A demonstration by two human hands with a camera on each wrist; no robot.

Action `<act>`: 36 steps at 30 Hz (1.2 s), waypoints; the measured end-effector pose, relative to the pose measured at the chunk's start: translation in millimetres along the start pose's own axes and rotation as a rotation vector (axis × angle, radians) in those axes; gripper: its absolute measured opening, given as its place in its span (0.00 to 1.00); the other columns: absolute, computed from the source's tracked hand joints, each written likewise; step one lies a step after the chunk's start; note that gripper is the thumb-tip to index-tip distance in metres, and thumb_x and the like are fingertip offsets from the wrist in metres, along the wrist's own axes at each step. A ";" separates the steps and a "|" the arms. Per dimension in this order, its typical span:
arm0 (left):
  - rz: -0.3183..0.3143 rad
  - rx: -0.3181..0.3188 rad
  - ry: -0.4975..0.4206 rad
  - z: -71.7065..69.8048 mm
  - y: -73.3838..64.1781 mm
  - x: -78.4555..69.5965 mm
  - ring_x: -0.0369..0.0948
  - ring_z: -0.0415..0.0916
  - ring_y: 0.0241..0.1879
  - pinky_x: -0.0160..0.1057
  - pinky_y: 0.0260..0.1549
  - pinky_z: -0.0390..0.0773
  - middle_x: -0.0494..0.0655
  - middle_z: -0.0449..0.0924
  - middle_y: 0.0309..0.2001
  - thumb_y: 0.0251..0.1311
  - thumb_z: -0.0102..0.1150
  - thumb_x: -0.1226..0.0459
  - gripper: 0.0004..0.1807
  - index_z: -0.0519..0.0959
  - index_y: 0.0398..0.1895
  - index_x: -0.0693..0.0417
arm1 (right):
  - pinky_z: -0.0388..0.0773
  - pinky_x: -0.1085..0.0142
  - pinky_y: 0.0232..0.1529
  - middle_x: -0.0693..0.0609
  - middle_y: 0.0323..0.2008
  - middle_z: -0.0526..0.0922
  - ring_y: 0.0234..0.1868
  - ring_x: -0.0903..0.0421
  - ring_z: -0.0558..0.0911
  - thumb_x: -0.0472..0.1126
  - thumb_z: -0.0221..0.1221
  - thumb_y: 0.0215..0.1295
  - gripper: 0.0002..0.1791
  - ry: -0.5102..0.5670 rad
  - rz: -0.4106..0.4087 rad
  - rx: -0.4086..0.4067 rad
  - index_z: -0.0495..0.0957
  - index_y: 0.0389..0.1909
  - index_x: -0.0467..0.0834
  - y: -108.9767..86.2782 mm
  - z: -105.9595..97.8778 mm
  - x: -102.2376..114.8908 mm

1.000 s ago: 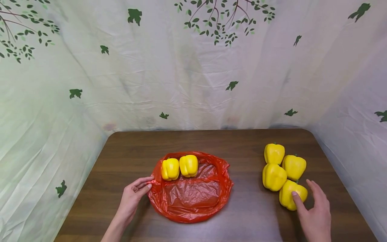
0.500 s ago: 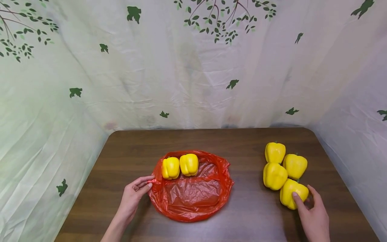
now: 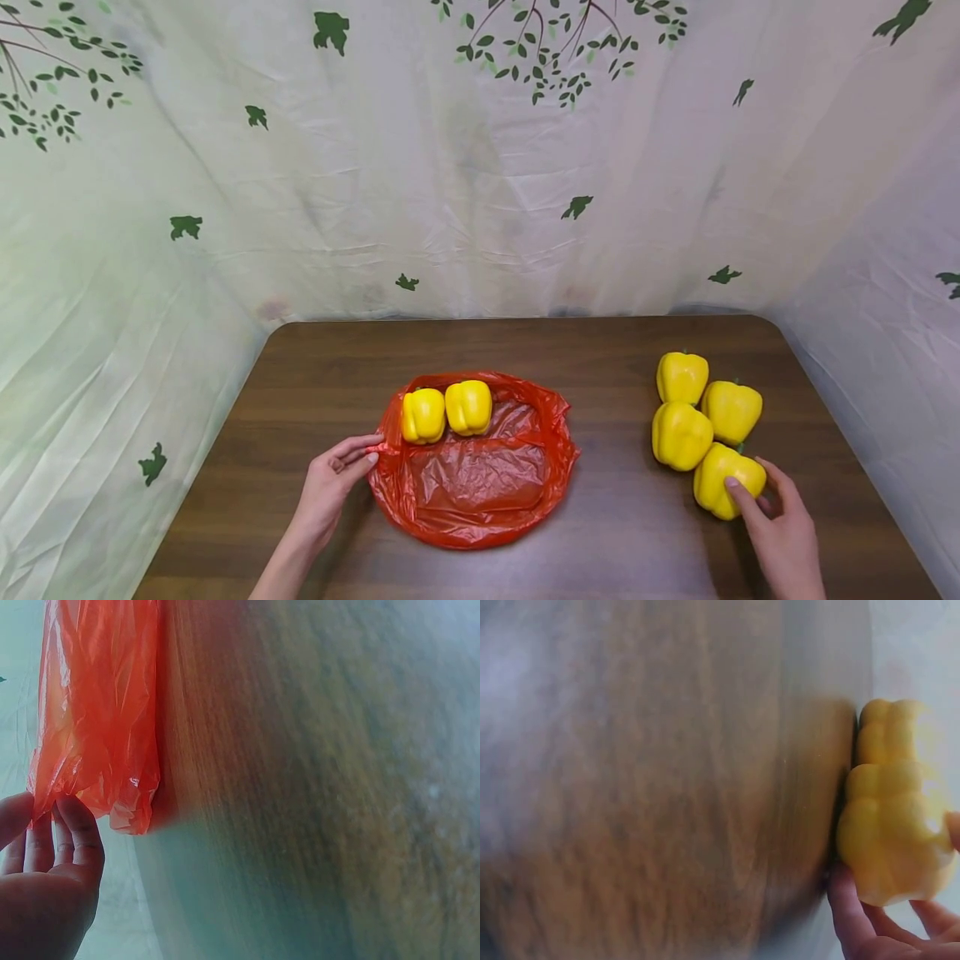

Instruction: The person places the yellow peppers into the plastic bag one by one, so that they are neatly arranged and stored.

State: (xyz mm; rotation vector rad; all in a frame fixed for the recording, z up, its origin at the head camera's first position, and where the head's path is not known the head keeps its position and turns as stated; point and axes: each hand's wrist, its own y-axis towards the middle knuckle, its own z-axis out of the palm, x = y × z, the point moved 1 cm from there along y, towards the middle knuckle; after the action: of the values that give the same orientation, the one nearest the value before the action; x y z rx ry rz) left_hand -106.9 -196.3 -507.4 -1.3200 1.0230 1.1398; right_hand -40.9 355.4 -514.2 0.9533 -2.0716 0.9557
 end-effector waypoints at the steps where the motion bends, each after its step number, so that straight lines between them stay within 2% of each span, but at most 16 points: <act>1: -0.001 0.000 0.000 -0.1 -0.1 0.0 0.45 0.81 0.47 0.38 0.45 0.80 0.58 0.82 0.49 0.62 0.60 0.75 0.14 0.81 0.51 0.65 | 0.66 0.83 0.25 0.27 0.72 0.50 0.64 0.28 0.62 0.63 0.53 0.68 0.49 0.013 0.003 -0.004 0.44 0.77 0.38 -0.1 0.3 0.0; 7: -0.003 -0.006 0.008 -1.2 0.3 1.0 0.45 0.81 0.47 0.38 0.45 0.80 0.57 0.82 0.49 0.62 0.60 0.75 0.14 0.81 0.51 0.65 | 0.73 0.80 0.27 0.32 0.73 0.52 0.62 0.37 0.65 0.61 0.56 0.67 0.48 0.103 0.072 -0.056 0.48 0.77 0.42 -0.5 3.0 1.4; 9: -0.004 -0.004 0.004 -0.8 0.4 1.3 0.45 0.81 0.47 0.38 0.45 0.80 0.58 0.82 0.49 0.62 0.60 0.75 0.14 0.81 0.51 0.65 | 0.76 0.78 0.29 0.33 0.73 0.53 0.56 0.45 0.71 0.60 0.57 0.67 0.46 0.123 0.097 -0.071 0.49 0.77 0.43 -0.7 3.3 1.6; 11: -0.006 -0.002 -0.001 -0.3 0.1 1.6 0.45 0.81 0.47 0.38 0.45 0.80 0.58 0.81 0.49 0.62 0.59 0.75 0.14 0.81 0.51 0.65 | 0.78 0.76 0.30 0.34 0.73 0.53 0.46 0.58 0.75 0.60 0.58 0.66 0.46 0.138 0.114 -0.074 0.51 0.77 0.44 -1.6 2.7 1.2; 14: -0.004 0.001 -0.009 0.1 -0.2 1.9 0.45 0.81 0.47 0.38 0.46 0.80 0.58 0.81 0.50 0.62 0.59 0.75 0.14 0.80 0.52 0.66 | 0.78 0.75 0.30 0.35 0.72 0.55 0.34 0.74 0.72 0.60 0.60 0.64 0.46 0.166 0.128 -0.080 0.53 0.76 0.45 -4.0 0.2 0.3; 16: 0.003 0.000 -0.008 -0.2 0.0 2.1 0.45 0.81 0.46 0.38 0.45 0.80 0.58 0.81 0.49 0.62 0.60 0.75 0.14 0.80 0.51 0.66 | 0.79 0.74 0.30 0.38 0.72 0.57 0.31 0.78 0.70 0.60 0.62 0.61 0.46 0.209 0.138 -0.089 0.55 0.76 0.47 -5.9 -1.6 0.2; 21: 0.023 -0.002 0.011 -0.2 0.9 2.2 0.45 0.82 0.44 0.36 0.44 0.80 0.58 0.82 0.47 0.61 0.62 0.74 0.14 0.81 0.50 0.66 | 0.79 0.74 0.28 0.47 0.66 0.63 0.34 0.76 0.72 0.59 0.68 0.56 0.46 0.320 0.159 -0.129 0.60 0.74 0.53 -12.6 -5.5 2.2; 23: 0.026 -0.002 0.015 0.1 1.0 2.0 0.44 0.82 0.44 0.36 0.44 0.80 0.58 0.82 0.47 0.61 0.62 0.74 0.14 0.81 0.50 0.66 | 0.78 0.75 0.26 0.52 0.61 0.67 0.34 0.75 0.73 0.58 0.69 0.55 0.44 0.370 0.155 -0.141 0.63 0.72 0.54 -16.6 -6.4 3.5; 28: 0.018 0.001 0.004 1.0 1.0 -0.1 0.45 0.82 0.45 0.37 0.45 0.80 0.58 0.82 0.47 0.61 0.62 0.74 0.14 0.81 0.50 0.66 | 0.78 0.75 0.25 0.60 0.51 0.69 0.34 0.73 0.75 0.52 0.71 0.55 0.39 0.460 0.097 -0.166 0.67 0.68 0.56 -25.3 -5.7 10.5; 32: 0.006 0.004 0.003 1.1 1.4 -0.9 0.45 0.82 0.45 0.37 0.46 0.80 0.59 0.81 0.48 0.61 0.62 0.73 0.14 0.81 0.51 0.66 | 0.78 0.77 0.26 0.58 0.52 0.70 0.35 0.73 0.76 0.51 0.70 0.57 0.37 0.463 0.055 -0.171 0.67 0.68 0.55 -31.4 -3.8 20.1; 36: -0.005 -0.003 0.002 0.8 1.2 -0.9 0.45 0.82 0.45 0.37 0.45 0.80 0.59 0.81 0.49 0.61 0.62 0.73 0.15 0.81 0.51 0.67 | 0.78 0.76 0.28 0.61 0.48 0.72 0.35 0.74 0.78 0.46 0.69 0.60 0.34 0.485 -0.032 -0.119 0.68 0.67 0.52 -36.4 -0.8 26.3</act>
State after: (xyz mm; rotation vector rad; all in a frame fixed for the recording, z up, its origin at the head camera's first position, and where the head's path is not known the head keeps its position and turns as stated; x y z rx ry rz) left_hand -108.3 -195.6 -506.7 -1.3254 1.0188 1.1370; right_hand -24.6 330.2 -480.8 0.6158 -1.6766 0.9275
